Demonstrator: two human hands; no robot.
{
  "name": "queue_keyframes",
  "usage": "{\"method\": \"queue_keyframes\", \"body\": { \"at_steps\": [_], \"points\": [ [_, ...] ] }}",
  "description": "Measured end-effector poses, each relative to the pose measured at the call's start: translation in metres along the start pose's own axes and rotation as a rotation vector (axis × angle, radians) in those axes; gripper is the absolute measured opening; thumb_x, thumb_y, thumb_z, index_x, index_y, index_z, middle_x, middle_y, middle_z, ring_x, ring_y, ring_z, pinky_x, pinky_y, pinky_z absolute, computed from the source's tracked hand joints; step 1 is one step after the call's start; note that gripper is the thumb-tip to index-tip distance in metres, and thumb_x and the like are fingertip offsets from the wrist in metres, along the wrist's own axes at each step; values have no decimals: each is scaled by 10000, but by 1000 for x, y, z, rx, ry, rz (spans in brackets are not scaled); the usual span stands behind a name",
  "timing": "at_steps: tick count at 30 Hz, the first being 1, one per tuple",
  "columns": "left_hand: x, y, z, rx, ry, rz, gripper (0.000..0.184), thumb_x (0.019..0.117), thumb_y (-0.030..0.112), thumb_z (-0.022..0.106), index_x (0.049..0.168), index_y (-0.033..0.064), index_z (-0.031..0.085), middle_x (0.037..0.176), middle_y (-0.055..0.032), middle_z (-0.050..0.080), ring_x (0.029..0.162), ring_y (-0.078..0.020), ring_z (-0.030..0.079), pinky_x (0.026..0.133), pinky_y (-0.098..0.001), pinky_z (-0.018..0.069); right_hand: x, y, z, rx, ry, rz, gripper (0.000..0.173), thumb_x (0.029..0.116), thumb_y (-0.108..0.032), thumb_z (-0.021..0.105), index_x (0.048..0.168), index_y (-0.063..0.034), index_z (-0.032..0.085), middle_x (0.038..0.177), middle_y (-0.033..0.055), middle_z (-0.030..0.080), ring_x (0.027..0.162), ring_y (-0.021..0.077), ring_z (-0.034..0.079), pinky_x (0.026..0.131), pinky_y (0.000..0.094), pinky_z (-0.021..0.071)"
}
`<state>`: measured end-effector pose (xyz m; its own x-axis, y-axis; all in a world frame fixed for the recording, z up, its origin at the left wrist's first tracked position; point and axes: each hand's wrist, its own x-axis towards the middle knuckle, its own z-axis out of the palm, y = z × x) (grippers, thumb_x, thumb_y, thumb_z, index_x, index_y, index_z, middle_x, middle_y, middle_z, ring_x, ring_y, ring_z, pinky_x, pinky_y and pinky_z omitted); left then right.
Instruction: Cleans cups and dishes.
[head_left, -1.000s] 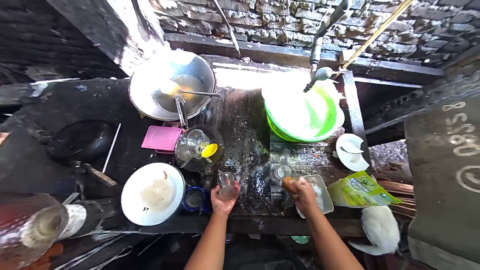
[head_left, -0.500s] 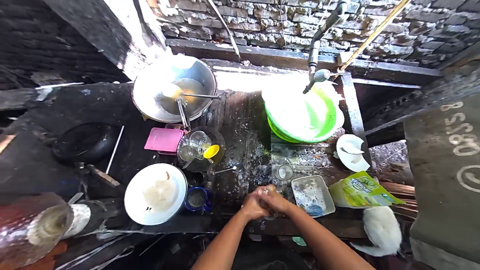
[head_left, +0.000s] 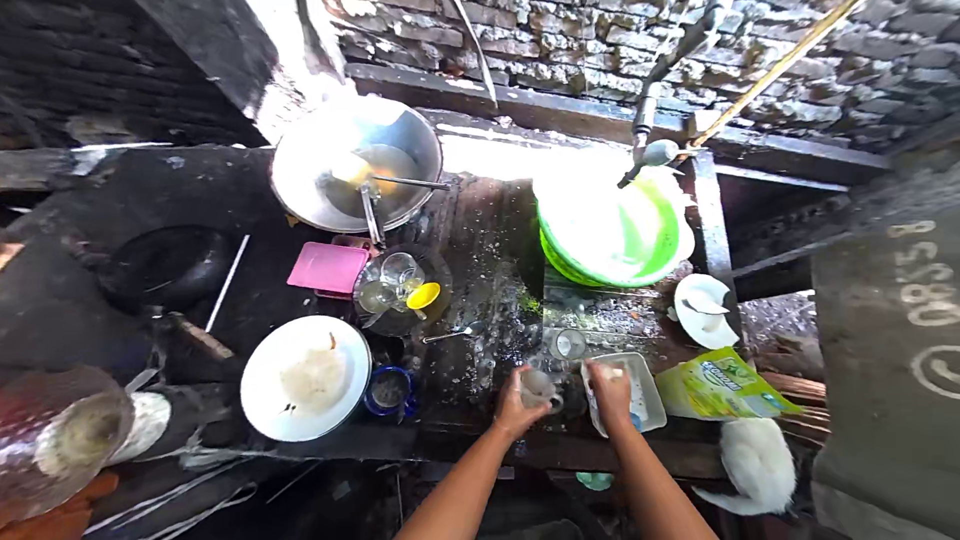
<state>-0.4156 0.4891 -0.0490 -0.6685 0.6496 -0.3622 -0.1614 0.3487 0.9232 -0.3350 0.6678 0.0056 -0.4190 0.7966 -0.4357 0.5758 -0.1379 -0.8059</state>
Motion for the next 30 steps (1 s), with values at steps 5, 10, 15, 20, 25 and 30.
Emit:
{"method": "queue_keyframes", "body": {
  "at_steps": [5,10,15,20,25,30],
  "points": [
    [29,9,15,115,-57,-1,930,666,55,892,1458,-58,416,1424,-259,540,1341,-322,535,1151,-419,419,39,26,-20,-342,9,-14,462,1012,-307,630,1062,152,626,1216,339,584,1117,426,608,1014,545,485],
    [30,-2,13,114,-144,2,870,753,-43,800,1507,-49,368,1525,-247,453,1422,-326,457,1199,-418,362,36,29,-21,-982,-146,119,773,956,-547,640,1451,35,520,1607,365,259,1490,555,251,1121,728,329],
    [14,-3,-30,-24,558,-75,881,774,-97,651,1550,-93,233,1578,-339,292,1424,-425,401,1131,-501,417,32,56,-24,-1094,-300,119,523,973,-318,679,1350,41,622,1505,388,402,1419,544,382,1143,638,364],
    [48,19,-102,-44,1050,-571,907,977,22,593,1640,144,-15,1627,-272,257,1359,-398,507,1058,-478,487,29,66,-33,-959,-125,-115,422,987,-318,683,1158,66,717,1389,353,534,1385,503,441,1158,577,374],
    [72,18,-133,8,1104,-769,470,1049,146,528,1497,57,415,1393,-216,589,1260,-327,607,1034,-461,494,29,77,-35,-670,79,-411,373,994,-247,649,990,117,726,1144,355,663,1162,520,620,1030,616,479],
    [81,7,-137,-85,1202,-809,396,1084,323,497,1342,48,617,1349,-178,635,1282,-291,591,1087,-452,444,33,66,-39,-536,-66,-93,543,937,-193,730,1387,48,546,1280,307,625,1208,455,610,1058,585,477]
  ]
}}
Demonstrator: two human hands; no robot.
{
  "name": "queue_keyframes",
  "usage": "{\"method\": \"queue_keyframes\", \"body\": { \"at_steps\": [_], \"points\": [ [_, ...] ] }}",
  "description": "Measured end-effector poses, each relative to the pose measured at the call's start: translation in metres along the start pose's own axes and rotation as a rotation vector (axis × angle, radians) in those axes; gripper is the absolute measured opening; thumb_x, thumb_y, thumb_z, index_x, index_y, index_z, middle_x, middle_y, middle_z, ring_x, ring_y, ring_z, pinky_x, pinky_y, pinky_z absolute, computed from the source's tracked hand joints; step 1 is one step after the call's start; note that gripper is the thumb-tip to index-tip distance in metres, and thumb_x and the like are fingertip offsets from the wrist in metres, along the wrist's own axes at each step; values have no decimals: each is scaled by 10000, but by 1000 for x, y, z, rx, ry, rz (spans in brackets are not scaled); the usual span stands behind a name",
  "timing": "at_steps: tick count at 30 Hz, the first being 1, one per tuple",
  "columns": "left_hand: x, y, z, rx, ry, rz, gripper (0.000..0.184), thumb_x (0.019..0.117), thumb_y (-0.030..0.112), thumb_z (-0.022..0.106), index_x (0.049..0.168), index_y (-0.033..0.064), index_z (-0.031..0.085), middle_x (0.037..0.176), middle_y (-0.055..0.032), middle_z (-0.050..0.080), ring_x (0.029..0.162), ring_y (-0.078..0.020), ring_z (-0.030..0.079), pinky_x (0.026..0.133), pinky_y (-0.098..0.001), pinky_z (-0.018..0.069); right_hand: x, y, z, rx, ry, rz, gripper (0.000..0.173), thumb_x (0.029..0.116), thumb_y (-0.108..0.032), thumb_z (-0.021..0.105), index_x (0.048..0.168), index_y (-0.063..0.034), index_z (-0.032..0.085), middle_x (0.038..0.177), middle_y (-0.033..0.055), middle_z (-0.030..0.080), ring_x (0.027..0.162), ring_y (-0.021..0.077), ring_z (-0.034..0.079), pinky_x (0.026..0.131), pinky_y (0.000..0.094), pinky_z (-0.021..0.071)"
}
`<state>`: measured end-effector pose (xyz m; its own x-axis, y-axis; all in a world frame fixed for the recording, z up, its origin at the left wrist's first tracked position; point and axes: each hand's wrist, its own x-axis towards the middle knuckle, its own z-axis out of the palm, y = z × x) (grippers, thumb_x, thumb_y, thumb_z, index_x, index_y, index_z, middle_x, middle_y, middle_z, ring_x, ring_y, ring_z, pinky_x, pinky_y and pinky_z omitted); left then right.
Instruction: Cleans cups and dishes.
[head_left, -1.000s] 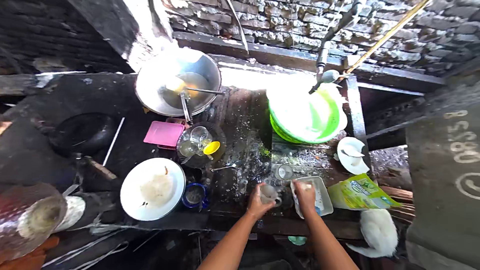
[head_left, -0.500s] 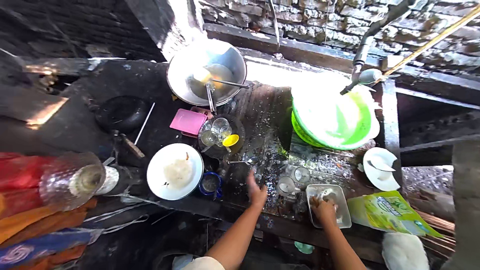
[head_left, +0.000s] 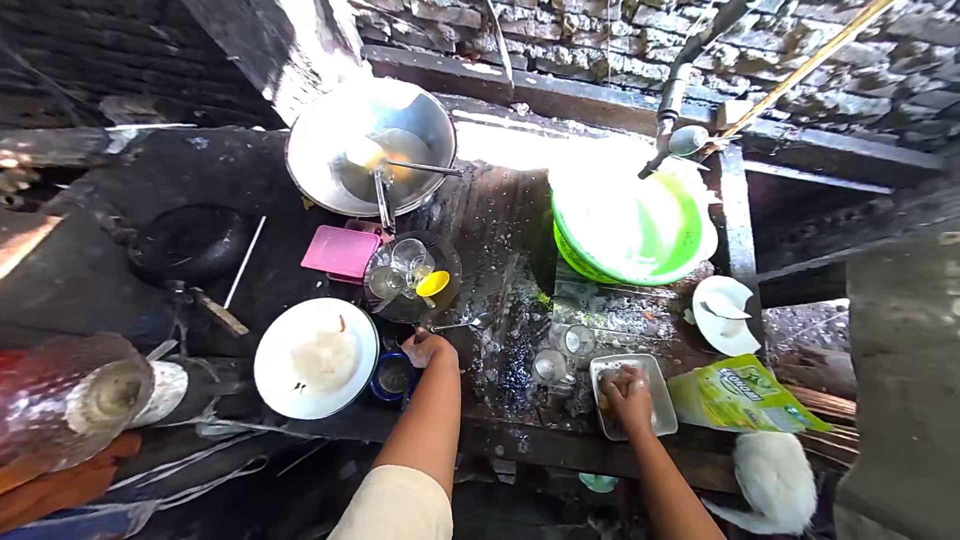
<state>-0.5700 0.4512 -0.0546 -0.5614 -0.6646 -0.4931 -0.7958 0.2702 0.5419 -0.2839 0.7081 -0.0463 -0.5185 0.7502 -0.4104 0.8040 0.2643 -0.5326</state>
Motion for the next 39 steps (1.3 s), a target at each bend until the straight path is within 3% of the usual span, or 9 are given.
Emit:
{"method": "queue_keyframes", "body": {
  "at_steps": [10,14,18,21,25,30,33,36,39],
  "points": [
    [-38,-28,-8,56,-109,270,460,970,402,698,1089,-42,706,1251,-261,640,1266,-379,556,1102,-500,395,-15,8,-32,1004,18,548,240,1072,-177,522,1177,33,575,922,131,668,790,195,669,718,392,586],
    [-36,-42,-7,-362,-214,-33,548,1031,432,588,1208,-86,621,1170,-280,627,1075,-354,612,938,-504,489,-28,5,-54,1143,-156,478,209,1065,-126,456,1205,3,544,977,144,706,860,226,715,755,404,613],
    [-38,-33,-27,-1085,-484,-410,625,1067,525,350,1527,101,337,1495,-197,440,1294,-345,515,1021,-535,474,-35,-38,-64,1297,-366,245,472,980,-48,408,1450,-76,437,1131,130,715,978,225,735,838,377,629],
    [-42,-33,-41,-1274,-672,-530,557,1019,584,338,1294,116,464,1114,-179,611,944,-333,660,781,-517,583,-31,-96,-43,1409,-316,174,426,995,-32,351,1404,-68,461,1109,90,702,946,189,714,815,366,616],
    [-88,-38,-57,-949,-912,-491,416,1030,400,362,1253,84,516,1052,-165,664,928,-316,690,769,-499,595,-31,-174,20,1191,-65,54,277,1049,-65,372,1180,66,579,1003,126,691,889,183,683,798,382,590],
    [-139,-48,-71,-540,-1053,-255,554,1124,388,135,1321,22,501,1101,-112,617,963,-164,590,848,-366,514,-76,-192,73,40,-158,-821,314,920,-296,690,1050,-19,761,1202,185,712,1223,363,630,1054,535,504],
    [-144,-54,-65,-564,-1029,-460,604,1065,595,257,1245,114,575,1059,-108,660,953,-232,637,811,-463,532,-80,-209,53,-38,-228,-599,265,907,-163,717,1006,83,738,1082,280,708,1098,441,665,1007,576,502],
    [-133,-63,-73,-624,-1051,-80,391,1120,194,259,1308,-38,512,1093,-129,623,974,-160,599,870,-309,512,-101,-195,63,22,-143,-852,195,825,-109,731,915,62,756,983,247,742,991,421,720,898,605,561],
    [-147,-32,-71,-781,-950,-197,385,1120,298,289,1220,46,562,945,-74,678,826,-131,660,731,-313,565,-88,-189,71,324,32,-721,256,834,-89,636,1011,90,686,1053,245,688,1045,372,665,948,518,538]
  ]
}}
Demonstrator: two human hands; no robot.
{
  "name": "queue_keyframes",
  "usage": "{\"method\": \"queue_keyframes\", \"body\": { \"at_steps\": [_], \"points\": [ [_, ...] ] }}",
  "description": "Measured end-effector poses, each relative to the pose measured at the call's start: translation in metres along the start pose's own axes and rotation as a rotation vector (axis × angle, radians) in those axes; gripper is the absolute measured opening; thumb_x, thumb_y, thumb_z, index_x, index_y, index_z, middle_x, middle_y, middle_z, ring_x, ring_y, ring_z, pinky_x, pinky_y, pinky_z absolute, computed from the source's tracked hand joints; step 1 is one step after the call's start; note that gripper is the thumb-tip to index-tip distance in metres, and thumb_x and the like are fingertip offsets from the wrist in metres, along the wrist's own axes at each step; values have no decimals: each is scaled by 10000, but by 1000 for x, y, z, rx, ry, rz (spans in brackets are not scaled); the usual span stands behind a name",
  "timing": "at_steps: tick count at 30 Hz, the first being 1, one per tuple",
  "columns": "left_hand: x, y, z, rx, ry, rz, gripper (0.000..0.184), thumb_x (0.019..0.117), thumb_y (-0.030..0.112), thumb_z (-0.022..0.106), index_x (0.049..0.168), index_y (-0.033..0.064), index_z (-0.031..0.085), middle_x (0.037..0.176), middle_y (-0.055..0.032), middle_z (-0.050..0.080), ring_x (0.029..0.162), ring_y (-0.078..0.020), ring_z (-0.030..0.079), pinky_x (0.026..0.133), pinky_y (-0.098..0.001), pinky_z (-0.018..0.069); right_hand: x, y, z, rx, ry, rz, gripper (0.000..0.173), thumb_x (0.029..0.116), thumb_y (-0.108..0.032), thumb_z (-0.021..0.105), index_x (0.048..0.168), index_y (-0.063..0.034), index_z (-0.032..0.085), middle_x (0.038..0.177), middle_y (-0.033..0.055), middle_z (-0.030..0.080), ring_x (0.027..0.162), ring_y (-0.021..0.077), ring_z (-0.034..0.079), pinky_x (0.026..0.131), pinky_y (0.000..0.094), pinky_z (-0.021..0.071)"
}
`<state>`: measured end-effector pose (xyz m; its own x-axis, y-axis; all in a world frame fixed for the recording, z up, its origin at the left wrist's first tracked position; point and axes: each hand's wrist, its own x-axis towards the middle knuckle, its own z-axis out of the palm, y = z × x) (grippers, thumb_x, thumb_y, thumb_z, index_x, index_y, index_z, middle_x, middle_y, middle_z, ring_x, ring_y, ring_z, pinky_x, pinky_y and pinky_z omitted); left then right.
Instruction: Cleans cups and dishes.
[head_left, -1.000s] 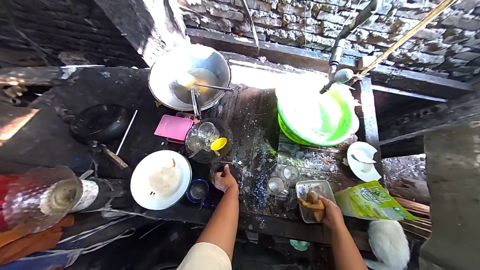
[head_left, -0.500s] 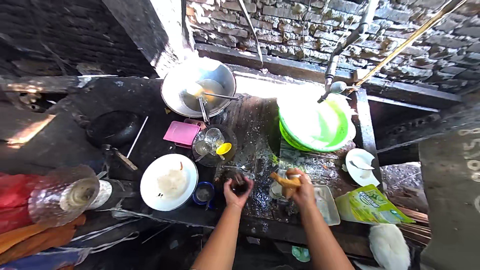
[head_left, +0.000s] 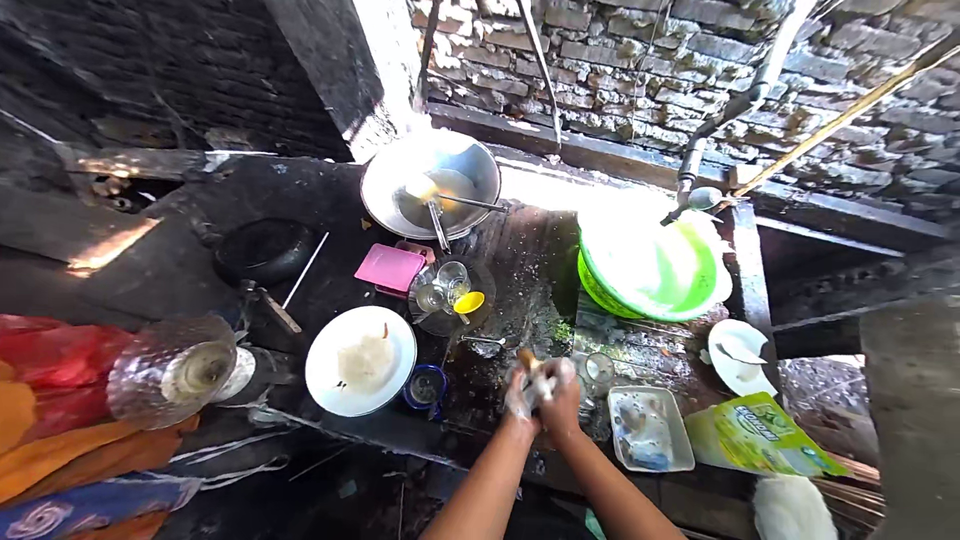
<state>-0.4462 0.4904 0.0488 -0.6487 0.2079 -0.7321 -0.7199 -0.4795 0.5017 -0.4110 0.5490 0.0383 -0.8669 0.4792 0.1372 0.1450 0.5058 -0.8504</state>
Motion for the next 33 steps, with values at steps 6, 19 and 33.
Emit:
{"method": "queue_keyframes", "body": {
  "at_steps": [6,19,33],
  "points": [
    [4,9,5,77,-13,9,418,1132,307,257,1313,45,528,1065,-93,659,927,-145,645,807,-319,553,-12,18,1,147,18,-130,408,925,-236,623,1196,59,699,1362,270,620,1313,363,584,1130,470,460],
    [22,19,-22,1369,-449,302,914,654,163,891,1460,10,488,1349,-158,633,1253,-248,604,1091,-440,470,54,-10,-43,-183,-748,584,423,1019,-346,586,1083,57,694,1082,246,695,1053,359,673,946,561,518],
    [24,-44,-5,450,237,430,601,979,136,676,1461,-86,393,1379,-270,550,1250,-281,569,1077,-404,464,11,14,-3,156,129,985,357,1074,-227,515,1203,77,650,1124,270,687,1090,379,657,985,552,495]
  ]
}}
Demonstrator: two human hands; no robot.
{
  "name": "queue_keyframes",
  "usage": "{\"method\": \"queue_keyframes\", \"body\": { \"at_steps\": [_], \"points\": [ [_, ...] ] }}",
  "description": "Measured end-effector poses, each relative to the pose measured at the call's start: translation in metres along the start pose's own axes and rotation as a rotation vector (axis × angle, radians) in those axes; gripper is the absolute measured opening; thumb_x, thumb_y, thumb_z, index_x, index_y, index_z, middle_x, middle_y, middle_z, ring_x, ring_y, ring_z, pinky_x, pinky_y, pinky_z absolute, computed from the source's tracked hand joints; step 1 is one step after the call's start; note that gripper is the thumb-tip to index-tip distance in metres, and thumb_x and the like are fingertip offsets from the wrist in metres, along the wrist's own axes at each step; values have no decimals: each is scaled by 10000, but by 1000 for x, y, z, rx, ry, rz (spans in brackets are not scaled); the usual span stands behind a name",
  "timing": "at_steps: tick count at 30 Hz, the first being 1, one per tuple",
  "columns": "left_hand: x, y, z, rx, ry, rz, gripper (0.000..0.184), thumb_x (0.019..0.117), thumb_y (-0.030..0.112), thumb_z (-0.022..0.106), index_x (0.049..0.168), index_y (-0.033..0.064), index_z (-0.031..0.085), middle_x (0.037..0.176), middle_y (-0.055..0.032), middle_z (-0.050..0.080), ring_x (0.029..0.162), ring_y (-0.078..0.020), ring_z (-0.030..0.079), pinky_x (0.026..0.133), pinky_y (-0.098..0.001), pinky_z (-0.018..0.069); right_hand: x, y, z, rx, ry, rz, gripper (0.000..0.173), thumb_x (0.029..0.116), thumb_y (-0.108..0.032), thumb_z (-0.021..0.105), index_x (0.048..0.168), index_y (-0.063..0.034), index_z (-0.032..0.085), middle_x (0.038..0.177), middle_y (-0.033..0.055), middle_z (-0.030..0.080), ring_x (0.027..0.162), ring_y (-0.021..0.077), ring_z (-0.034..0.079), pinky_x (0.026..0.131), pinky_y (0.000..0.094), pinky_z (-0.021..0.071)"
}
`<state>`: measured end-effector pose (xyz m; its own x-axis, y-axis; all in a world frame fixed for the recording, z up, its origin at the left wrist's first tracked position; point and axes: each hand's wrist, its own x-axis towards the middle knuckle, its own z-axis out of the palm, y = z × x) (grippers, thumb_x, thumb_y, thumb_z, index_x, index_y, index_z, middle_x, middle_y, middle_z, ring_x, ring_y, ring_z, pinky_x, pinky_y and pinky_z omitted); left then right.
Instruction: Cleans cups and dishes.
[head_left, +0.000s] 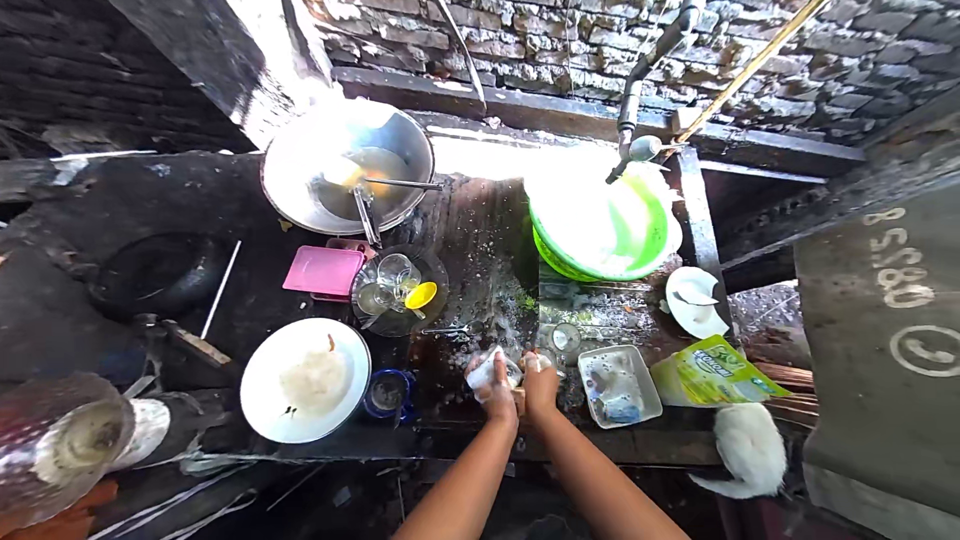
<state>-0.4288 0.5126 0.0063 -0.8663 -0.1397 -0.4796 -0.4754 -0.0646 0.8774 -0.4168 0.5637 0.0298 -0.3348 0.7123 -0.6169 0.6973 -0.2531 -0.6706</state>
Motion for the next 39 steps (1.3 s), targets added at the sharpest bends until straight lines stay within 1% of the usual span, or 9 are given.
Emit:
{"method": "queue_keyframes", "body": {
  "at_steps": [8,11,14,17,21,25,31,35,39],
  "points": [
    [26,-57,-29,528,-256,201,898,685,10,895,1442,-103,426,1471,-293,490,1361,-364,513,1155,-441,407,71,23,-123,291,545,-57,413,1065,-124,413,1450,23,433,1162,241,632,938,301,674,850,479,569],
    [25,-69,-39,624,-447,229,899,692,15,885,1458,-88,426,1509,-296,446,1418,-381,444,1193,-445,360,109,55,-149,239,700,17,441,1075,-146,426,1491,1,427,1358,241,588,1199,308,624,1028,456,505],
    [38,-60,-51,619,-489,449,761,843,283,783,1434,-92,484,1505,-330,428,1441,-443,383,1213,-508,305,114,94,-161,-428,314,-172,479,1071,-227,478,1421,98,512,1533,374,381,1443,506,378,1193,587,326],
    [85,-3,-52,585,-117,791,542,943,193,577,1332,-179,518,1415,-391,484,1375,-508,442,1187,-539,337,113,107,-149,-991,-64,-148,624,953,-279,678,1524,-106,492,1628,324,257,1474,534,309,1132,672,374],
    [148,91,-63,748,229,424,538,951,-8,573,1470,-61,440,1453,-344,457,1377,-446,445,1148,-474,380,104,109,-134,-1110,-118,-109,541,938,-109,674,1466,-104,557,1610,275,339,1414,507,425,1062,657,452],
    [200,109,-76,1040,199,239,384,893,-37,639,1268,36,684,1521,-293,406,1407,-397,428,1154,-437,380,99,108,-146,-751,19,-253,301,989,-192,678,1172,45,720,1321,310,608,1250,474,584,1073,603,457],
    [226,110,-101,1106,42,333,356,917,276,760,1096,-30,732,1369,-246,601,1331,-378,535,1146,-500,385,75,95,-171,68,232,-140,437,1079,-292,510,1034,99,698,960,216,695,898,266,663,868,497,521],
    [225,85,-122,743,161,784,408,846,270,807,979,-104,710,1119,-304,685,1133,-421,649,1028,-522,482,64,99,-193,241,167,-163,240,997,-143,505,953,38,656,874,90,662,793,143,644,760,373,555],
    [168,97,-104,19,-23,289,252,1058,120,497,1153,-97,583,990,-126,678,911,-141,659,853,-314,559,52,82,-191,499,6,-154,176,971,-65,457,1128,-46,536,936,45,649,793,134,673,726,350,605]
  ]
}}
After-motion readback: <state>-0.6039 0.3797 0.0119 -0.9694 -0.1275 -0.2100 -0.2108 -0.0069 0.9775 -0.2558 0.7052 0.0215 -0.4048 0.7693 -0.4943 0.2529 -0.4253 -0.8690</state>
